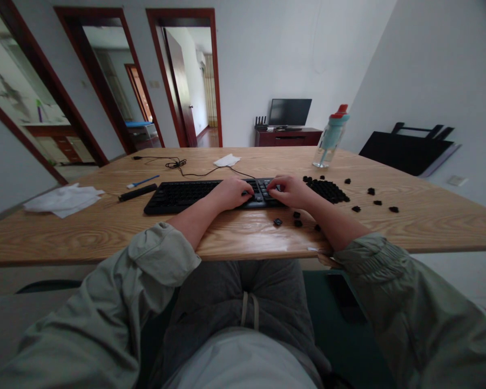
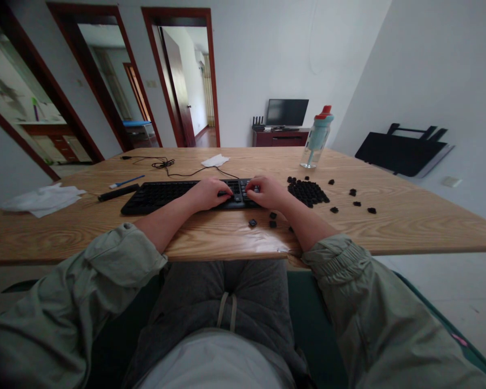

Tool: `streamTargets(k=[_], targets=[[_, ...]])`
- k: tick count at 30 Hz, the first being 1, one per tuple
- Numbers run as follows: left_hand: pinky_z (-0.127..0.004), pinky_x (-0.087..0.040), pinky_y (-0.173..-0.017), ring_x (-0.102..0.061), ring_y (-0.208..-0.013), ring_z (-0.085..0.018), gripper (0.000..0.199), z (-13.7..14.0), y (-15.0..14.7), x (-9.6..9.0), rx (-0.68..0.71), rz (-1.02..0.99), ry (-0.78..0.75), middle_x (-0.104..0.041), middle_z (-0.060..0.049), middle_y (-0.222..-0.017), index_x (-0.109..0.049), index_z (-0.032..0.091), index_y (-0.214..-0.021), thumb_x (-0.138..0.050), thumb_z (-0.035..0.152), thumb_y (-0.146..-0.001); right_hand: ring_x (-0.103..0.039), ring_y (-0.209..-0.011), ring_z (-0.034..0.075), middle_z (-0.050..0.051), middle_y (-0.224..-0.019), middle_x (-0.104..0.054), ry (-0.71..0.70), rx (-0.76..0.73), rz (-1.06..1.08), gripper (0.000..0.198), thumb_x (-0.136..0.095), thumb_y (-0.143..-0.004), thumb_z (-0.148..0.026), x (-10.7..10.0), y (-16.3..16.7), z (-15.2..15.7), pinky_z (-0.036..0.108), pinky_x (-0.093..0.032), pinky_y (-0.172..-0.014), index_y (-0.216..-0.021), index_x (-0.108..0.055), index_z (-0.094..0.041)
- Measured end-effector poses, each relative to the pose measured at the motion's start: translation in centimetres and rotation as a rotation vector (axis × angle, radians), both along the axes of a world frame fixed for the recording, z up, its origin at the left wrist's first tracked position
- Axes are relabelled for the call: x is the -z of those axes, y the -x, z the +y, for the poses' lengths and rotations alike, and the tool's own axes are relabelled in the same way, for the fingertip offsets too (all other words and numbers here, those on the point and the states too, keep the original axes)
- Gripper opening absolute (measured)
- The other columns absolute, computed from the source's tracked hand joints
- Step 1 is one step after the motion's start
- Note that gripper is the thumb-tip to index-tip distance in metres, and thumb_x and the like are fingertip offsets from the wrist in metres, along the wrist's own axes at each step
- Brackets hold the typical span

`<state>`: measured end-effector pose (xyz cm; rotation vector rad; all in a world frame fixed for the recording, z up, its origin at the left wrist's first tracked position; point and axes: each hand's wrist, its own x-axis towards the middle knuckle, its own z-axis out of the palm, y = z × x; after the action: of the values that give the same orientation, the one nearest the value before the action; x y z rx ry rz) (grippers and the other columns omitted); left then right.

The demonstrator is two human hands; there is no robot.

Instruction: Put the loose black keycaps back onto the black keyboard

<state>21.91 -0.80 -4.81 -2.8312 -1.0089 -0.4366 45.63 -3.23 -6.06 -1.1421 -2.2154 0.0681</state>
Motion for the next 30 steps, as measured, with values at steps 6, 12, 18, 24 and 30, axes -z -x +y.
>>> streamTargets(k=[6,12,18,24,30], targets=[[-0.031,-0.049,-0.094,-0.068,-0.097,-0.021,0.027,0.0,-0.1,-0.1,0.065,0.049,-0.062,-0.077,-0.006,-0.103,-0.079,0.021,-0.104,-0.057,0.020,-0.089,-0.061,-0.079,0.021,0.006,-0.082,-0.071,0.011,0.002,0.007,0.017,-0.058,-0.078,-0.022,0.1,0.1,0.0,0.032,-0.046,-0.074,-0.080,-0.075,-0.019],[-0.034,-0.049,-0.095,-0.067,-0.098,-0.022,0.029,0.0,-0.6,0.0,0.132,0.124,-0.140,-0.077,-0.007,-0.102,-0.081,0.021,-0.098,-0.054,0.015,-0.088,-0.058,-0.071,0.018,0.006,-0.080,-0.069,0.037,0.001,0.000,0.019,-0.057,-0.078,-0.023,0.2,0.0,0.2,0.030,-0.043,-0.069,-0.082,-0.075,-0.017],[-0.038,-0.048,-0.095,-0.065,-0.099,-0.023,0.031,-0.4,-0.6,0.0,0.094,0.122,-0.141,-0.076,-0.007,-0.108,-0.080,0.020,-0.101,-0.052,0.017,-0.088,-0.055,-0.068,0.017,0.006,-0.080,-0.068,0.031,0.027,0.004,0.022,-0.057,-0.079,-0.027,0.3,0.0,0.1,0.030,-0.041,-0.066,-0.083,-0.076,-0.016],[-0.042,-0.046,-0.096,-0.059,-0.111,-0.026,0.034,-0.9,0.1,0.3,0.030,0.066,-0.123,-0.072,-0.006,-0.116,-0.080,0.025,-0.105,-0.052,0.018,-0.087,-0.052,-0.066,0.017,0.007,-0.080,-0.068,-0.006,0.028,0.068,0.024,-0.057,-0.078,-0.027,0.0,-0.3,0.0,0.030,-0.040,-0.065,-0.084,-0.076,-0.015],[-0.048,-0.043,-0.101,-0.056,-0.119,-0.028,0.036,-0.6,0.3,0.9,-0.030,0.010,-0.054,-0.070,-0.002,-0.124,-0.078,0.031,-0.110,-0.053,0.020,-0.087,-0.048,-0.061,0.015,0.006,-0.080,-0.067,-0.011,0.040,0.149,0.024,-0.058,-0.077,-0.030,-0.1,-0.6,0.0,0.030,-0.039,-0.061,-0.082,-0.076,-0.015]])
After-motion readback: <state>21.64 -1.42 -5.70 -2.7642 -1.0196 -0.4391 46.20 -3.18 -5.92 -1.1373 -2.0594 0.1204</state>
